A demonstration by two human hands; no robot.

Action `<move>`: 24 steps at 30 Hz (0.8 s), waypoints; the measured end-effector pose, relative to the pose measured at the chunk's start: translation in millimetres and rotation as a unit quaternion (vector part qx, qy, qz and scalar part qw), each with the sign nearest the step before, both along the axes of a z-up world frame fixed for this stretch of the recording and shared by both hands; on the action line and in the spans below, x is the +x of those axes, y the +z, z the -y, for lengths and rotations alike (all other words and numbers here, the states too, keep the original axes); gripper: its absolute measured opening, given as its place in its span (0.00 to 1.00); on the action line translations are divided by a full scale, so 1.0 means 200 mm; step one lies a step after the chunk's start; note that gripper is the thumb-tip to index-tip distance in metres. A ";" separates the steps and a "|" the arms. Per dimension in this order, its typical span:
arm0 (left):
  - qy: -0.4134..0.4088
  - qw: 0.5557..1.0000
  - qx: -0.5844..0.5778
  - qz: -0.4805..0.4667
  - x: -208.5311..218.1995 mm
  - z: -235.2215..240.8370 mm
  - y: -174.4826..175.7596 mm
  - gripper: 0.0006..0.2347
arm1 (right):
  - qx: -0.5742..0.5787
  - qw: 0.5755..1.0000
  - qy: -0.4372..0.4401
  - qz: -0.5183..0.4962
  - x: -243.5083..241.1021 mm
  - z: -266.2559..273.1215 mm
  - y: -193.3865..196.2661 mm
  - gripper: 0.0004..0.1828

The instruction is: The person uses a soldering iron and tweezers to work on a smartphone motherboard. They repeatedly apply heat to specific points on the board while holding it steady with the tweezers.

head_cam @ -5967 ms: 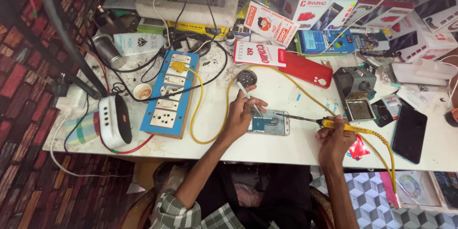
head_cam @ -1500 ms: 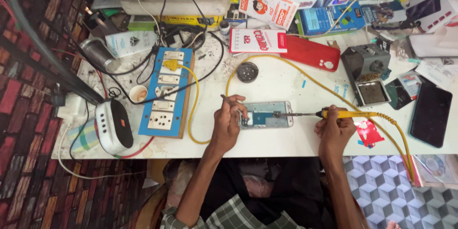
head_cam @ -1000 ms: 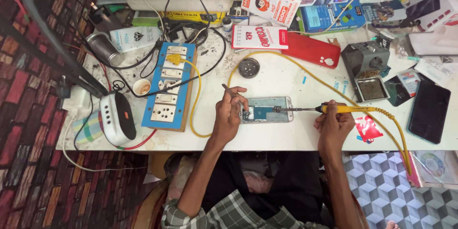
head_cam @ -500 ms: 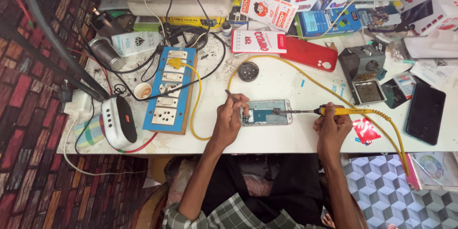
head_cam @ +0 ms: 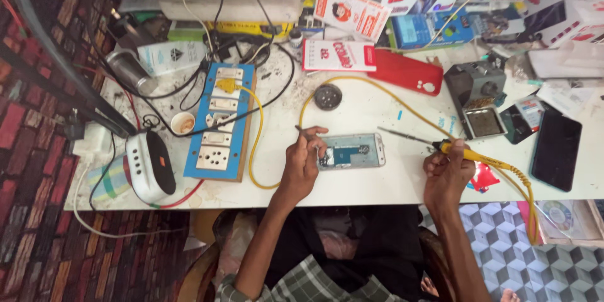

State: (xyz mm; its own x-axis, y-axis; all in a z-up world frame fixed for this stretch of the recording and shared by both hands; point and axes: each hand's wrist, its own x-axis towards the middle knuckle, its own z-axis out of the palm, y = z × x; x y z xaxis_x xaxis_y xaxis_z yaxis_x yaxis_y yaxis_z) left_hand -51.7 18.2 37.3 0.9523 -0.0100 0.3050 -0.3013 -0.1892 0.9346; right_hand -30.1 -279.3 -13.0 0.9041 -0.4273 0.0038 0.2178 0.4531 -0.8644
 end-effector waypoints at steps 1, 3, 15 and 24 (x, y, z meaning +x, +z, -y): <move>0.000 1.000 -0.003 -0.021 -0.01 0.00 -0.01 0.12 | -0.012 1.000 -0.002 -0.016 -0.02 0.00 -0.01 0.16; -0.004 1.000 0.002 0.006 0.00 0.00 -0.01 0.10 | -0.038 0.999 -0.008 -0.037 -0.02 -0.01 0.00 0.15; -0.004 0.999 0.011 0.048 0.00 0.01 -0.02 0.08 | -0.089 0.994 -0.045 -0.050 -0.02 -0.05 0.03 0.15; -0.001 1.000 0.002 0.025 0.00 0.01 0.00 0.12 | -0.112 0.991 -0.057 -0.050 -0.03 -0.06 0.04 0.14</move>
